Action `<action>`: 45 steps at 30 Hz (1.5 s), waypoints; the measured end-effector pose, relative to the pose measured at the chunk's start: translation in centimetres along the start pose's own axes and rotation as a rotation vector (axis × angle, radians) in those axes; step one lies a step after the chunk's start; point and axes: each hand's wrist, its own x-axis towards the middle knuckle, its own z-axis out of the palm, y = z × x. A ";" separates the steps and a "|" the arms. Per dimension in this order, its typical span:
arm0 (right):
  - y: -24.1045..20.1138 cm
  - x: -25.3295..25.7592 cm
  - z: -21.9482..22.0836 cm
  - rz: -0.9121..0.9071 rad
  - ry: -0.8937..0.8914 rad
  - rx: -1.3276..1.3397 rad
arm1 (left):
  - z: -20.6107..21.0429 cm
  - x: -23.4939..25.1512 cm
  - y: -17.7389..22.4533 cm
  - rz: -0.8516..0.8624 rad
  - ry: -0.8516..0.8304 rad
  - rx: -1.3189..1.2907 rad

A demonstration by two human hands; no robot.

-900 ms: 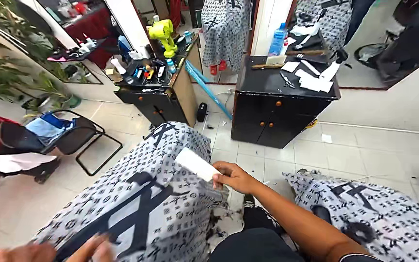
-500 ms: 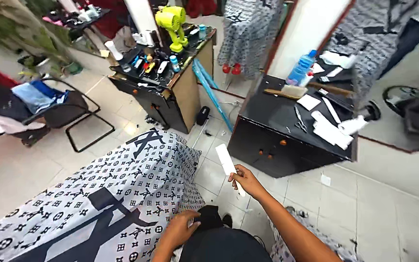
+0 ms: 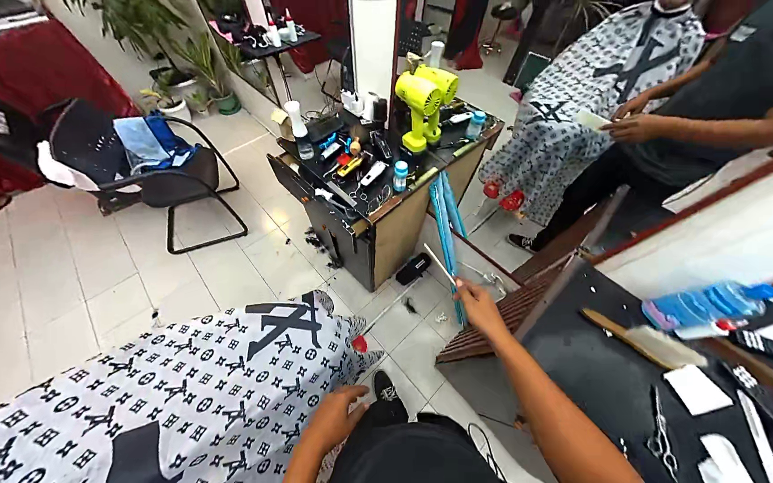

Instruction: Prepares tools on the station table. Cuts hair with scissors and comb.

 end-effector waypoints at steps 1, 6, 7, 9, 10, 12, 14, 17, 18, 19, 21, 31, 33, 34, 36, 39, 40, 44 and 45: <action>-0.9 2.8 -1.0 -0.025 0.010 -0.032 | -1.5 1.4 0.7 0.002 0.024 0.002; -3.1 17.9 -3.7 -0.053 0.069 -0.115 | -8.9 7.5 3.3 0.058 0.152 -0.009; -3.3 21.2 -3.9 -0.057 0.083 -0.135 | -10.4 9.0 3.9 0.062 0.188 -0.017; -3.6 27.7 -3.8 -0.067 0.076 -0.180 | -13.5 12.5 5.2 0.057 0.274 -0.034; -3.8 30.8 -3.5 -0.066 0.070 -0.204 | -15.0 14.4 5.8 0.049 0.315 -0.050; -4.1 36.4 -2.6 -0.074 0.057 -0.246 | -18.1 18.7 6.7 0.026 0.399 -0.103; -4.1 41.3 -1.7 -0.103 0.014 -0.245 | -21.2 23.2 7.1 -0.005 0.489 -0.154; -3.1 47.3 -0.6 -0.131 -0.115 -0.132 | -25.4 30.2 7.1 -0.113 0.597 -0.224; -2.4 48.7 -0.4 -0.152 -0.166 -0.122 | -26.9 32.5 7.0 -0.161 0.614 -0.241; -2.0 49.8 -0.4 -0.176 -0.207 -0.145 | -28.6 34.8 6.7 -0.207 0.628 -0.247; -1.3 51.2 -0.2 -0.242 -0.248 -0.228 | -32.0 39.2 5.9 -0.287 0.658 -0.237; -4.7 53.4 -1.5 -0.364 -0.235 -0.288 | -42.5 53.6 -1.9 -0.545 0.709 -0.084; -8.5 54.7 -1.3 -0.470 -0.269 -0.259 | -43.4 54.0 -2.2 -0.579 0.678 -0.070; -10.6 55.6 -0.9 -0.529 -0.283 -0.252 | -43.6 54.0 -2.3 -0.587 0.664 -0.071; -15.1 58.2 0.9 -0.618 -0.320 -0.291 | -43.6 53.7 -2.5 -0.584 0.665 -0.089; -21.3 64.2 6.1 -0.678 -0.358 -0.417 | -42.8 52.5 -2.0 -0.558 0.756 -0.170; -23.0 66.5 8.2 -0.647 -0.387 -0.463 | -42.3 51.9 -1.3 -0.544 0.797 -0.199; -26.8 74.1 15.6 -0.441 -0.433 -0.696 | -38.8 48.9 1.4 -0.482 0.897 -0.294; -27.1 75.2 16.8 -0.394 -0.437 -0.763 | -37.8 47.9 1.8 -0.474 0.909 -0.314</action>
